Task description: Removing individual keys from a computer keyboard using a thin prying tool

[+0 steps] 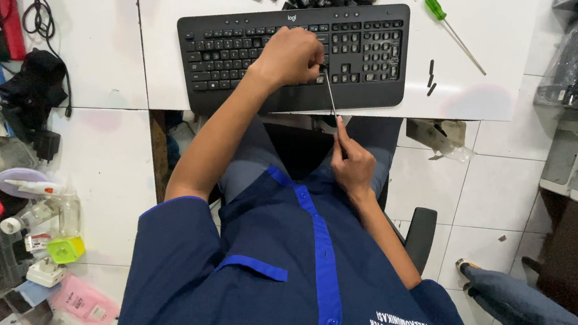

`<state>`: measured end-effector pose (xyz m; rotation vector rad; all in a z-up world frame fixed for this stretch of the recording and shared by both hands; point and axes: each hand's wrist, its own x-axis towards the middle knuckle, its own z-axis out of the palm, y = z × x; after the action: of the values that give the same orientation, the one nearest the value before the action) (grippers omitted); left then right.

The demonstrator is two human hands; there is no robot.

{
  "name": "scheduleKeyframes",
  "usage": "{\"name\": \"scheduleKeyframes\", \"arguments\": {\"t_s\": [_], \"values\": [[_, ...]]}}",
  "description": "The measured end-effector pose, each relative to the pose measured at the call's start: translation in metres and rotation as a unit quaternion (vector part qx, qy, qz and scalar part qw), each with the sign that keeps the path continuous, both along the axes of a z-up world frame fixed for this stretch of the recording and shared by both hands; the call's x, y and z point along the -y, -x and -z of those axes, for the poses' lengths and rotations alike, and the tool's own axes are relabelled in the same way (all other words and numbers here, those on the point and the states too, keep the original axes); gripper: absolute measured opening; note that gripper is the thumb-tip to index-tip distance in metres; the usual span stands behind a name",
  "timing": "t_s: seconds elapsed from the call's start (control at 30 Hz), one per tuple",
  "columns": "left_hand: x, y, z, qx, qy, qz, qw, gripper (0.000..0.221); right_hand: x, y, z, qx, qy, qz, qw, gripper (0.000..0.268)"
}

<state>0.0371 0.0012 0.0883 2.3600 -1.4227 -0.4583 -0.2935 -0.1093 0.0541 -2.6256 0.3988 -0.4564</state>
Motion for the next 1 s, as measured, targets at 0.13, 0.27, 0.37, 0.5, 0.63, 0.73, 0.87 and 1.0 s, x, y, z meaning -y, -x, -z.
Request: {"name": "scheduleKeyframes", "arguments": {"t_s": [0.13,0.27,0.37,0.5,0.63,0.73,0.87,1.0], "values": [[0.005,0.012,0.012,0.047,0.006,0.011,0.999,0.007,0.005,0.0,-0.01,-0.015,-0.024,0.003,1.0,0.054],[0.009,0.027,0.028,0.12,0.011,0.015,0.993,0.006,0.006,0.008,-0.015,-0.001,-0.033,-0.006,0.999,0.051],[0.008,0.036,0.029,0.193,0.041,0.013,0.98,0.006,0.007,0.013,-0.013,0.007,-0.052,-0.011,0.999,0.05],[0.002,0.034,0.011,0.204,0.15,-0.021,0.967,0.004,0.006,0.015,-0.015,0.001,-0.052,-0.005,0.999,0.048],[-0.013,0.006,0.006,0.133,0.174,-0.097,0.971,0.009,0.006,0.015,-0.011,-0.02,-0.052,-0.002,0.998,0.049],[-0.022,-0.019,0.013,0.098,0.199,-0.16,0.962,0.012,0.006,0.008,-0.013,-0.027,-0.066,-0.015,0.997,0.052],[-0.023,-0.034,0.022,0.028,0.241,-0.216,0.946,0.014,0.004,0.0,-0.016,-0.05,-0.076,-0.003,0.996,0.054],[-0.022,-0.018,0.008,0.131,0.205,-0.181,0.953,0.027,0.004,-0.006,-0.012,-0.097,-0.084,0.008,0.992,0.059]]}}
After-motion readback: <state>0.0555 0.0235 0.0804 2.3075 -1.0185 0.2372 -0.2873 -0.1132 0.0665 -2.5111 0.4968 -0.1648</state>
